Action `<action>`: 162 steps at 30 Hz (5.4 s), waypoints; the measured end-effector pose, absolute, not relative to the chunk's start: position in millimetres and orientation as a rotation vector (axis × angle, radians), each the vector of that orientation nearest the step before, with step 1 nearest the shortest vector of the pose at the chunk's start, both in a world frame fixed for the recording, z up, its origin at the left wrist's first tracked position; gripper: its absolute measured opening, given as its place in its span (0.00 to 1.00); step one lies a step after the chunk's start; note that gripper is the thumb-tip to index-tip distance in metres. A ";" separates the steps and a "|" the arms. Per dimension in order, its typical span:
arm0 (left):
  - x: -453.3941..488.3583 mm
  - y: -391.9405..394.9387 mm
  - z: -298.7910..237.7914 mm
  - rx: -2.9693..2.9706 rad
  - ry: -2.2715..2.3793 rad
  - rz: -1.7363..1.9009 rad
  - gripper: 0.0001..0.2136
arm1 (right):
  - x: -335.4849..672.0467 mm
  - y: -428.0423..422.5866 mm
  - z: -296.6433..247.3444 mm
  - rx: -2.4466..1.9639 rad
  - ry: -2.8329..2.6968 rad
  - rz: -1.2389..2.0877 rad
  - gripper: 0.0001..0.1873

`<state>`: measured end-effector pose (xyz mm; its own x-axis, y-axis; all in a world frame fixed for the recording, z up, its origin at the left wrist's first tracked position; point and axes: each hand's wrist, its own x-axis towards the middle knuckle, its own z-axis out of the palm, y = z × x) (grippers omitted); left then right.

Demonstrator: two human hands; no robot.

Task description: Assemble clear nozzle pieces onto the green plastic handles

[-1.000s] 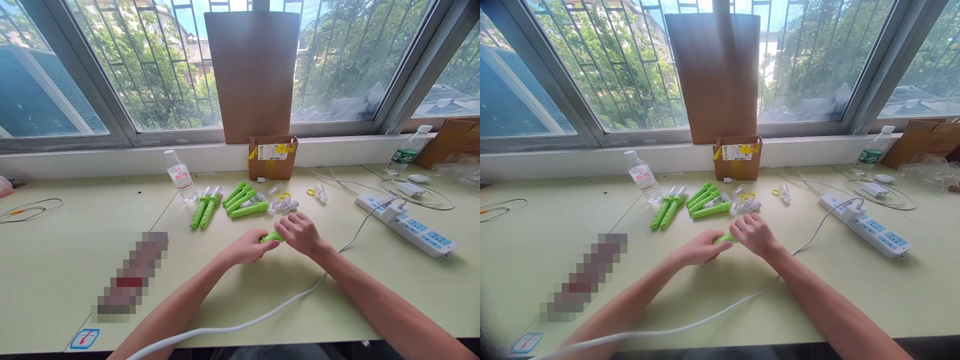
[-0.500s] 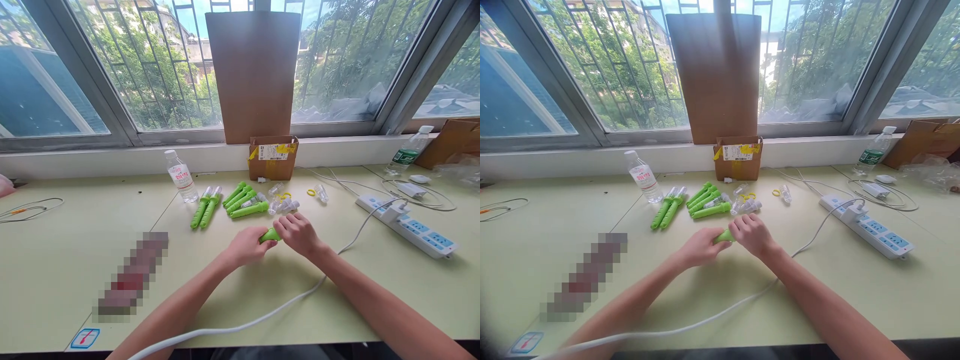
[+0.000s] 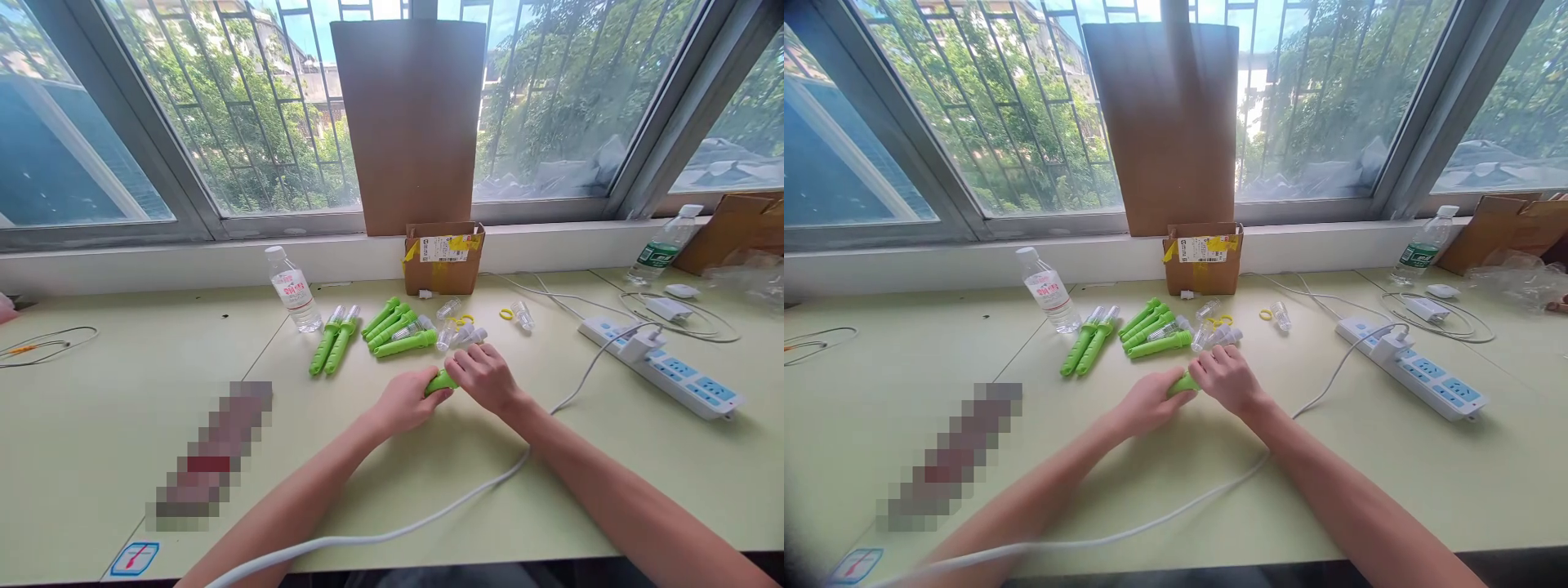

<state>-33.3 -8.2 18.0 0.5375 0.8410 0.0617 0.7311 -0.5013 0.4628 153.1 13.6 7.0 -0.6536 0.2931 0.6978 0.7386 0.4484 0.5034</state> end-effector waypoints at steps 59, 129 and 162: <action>-29.2 8.3 22.3 2.425 1.394 0.405 0.10 | 151.4 23.1 -4.8 -1.087 -2.282 -0.929 0.11; -83.8 34.7 29.3 2.408 2.388 0.515 0.16 | 169.5 23.4 -5.9 -1.281 -1.962 -0.192 0.18; -111.9 60.1 14.2 2.098 2.623 0.188 0.16 | 162.4 20.4 -11.3 -1.346 -2.116 -0.164 0.15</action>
